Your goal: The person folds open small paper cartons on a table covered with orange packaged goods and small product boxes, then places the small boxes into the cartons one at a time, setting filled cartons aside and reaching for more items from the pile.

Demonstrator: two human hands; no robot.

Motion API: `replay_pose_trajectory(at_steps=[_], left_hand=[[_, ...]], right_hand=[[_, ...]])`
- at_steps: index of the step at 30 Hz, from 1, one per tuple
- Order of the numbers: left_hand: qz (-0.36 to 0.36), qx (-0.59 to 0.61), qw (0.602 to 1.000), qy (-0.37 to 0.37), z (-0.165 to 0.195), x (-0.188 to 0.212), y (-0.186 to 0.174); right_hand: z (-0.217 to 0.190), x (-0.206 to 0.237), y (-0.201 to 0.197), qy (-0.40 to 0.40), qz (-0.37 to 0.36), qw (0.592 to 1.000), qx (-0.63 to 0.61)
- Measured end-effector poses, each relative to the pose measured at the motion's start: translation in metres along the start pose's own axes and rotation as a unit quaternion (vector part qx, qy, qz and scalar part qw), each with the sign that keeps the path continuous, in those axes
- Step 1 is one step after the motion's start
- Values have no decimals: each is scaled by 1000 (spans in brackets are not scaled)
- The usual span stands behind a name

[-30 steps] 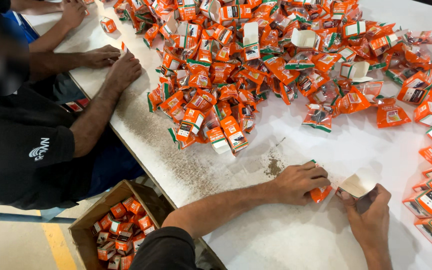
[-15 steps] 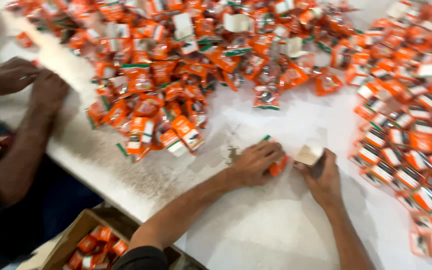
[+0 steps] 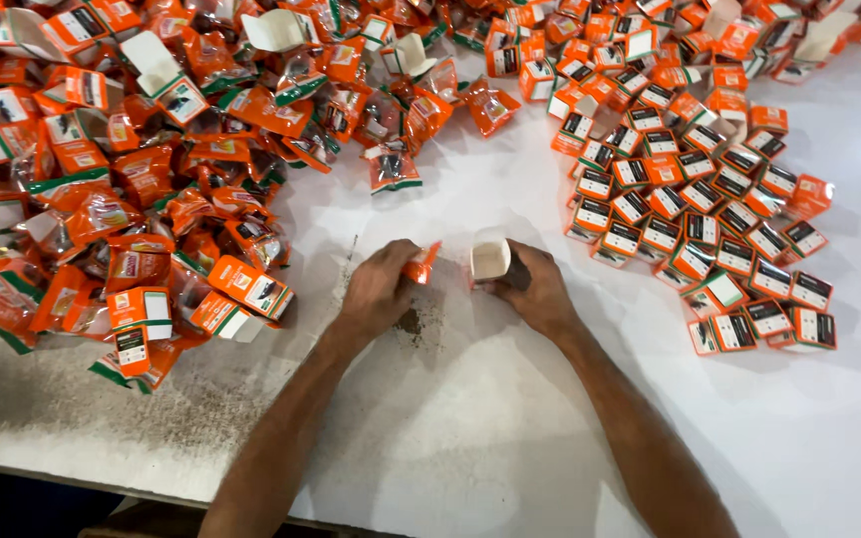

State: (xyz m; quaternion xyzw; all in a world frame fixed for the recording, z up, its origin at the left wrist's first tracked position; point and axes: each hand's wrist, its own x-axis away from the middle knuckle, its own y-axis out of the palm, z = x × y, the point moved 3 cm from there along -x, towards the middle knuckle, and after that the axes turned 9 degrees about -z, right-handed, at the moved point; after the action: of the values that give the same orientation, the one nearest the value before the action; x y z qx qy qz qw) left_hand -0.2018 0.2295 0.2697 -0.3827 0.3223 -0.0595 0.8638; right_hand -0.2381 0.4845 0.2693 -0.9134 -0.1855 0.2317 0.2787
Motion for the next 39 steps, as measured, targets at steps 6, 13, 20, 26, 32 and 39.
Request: replay_pose_trajectory(at_steps=[6,13,20,26,32,39], left_hand=[[129,65,986,87,55,8,-1],[41,-110,981,151,80,5,12],[-96,-100,983,117,67,6,14],[30,-65,997,-19,58,-4,30],[77,41,990,-107,61,-11,41],[-44,194,932,-302,24,-16,57]], right_hand=[[-7,15,20,92,2,996,16],[-14,32,42,55,13,997,59],[-17,28,36,29,9,998,50],[-13,26,34,29,-2,999,41],[-5,25,36,30,-4,997,78],[-16,23,35,20,2,998,61]])
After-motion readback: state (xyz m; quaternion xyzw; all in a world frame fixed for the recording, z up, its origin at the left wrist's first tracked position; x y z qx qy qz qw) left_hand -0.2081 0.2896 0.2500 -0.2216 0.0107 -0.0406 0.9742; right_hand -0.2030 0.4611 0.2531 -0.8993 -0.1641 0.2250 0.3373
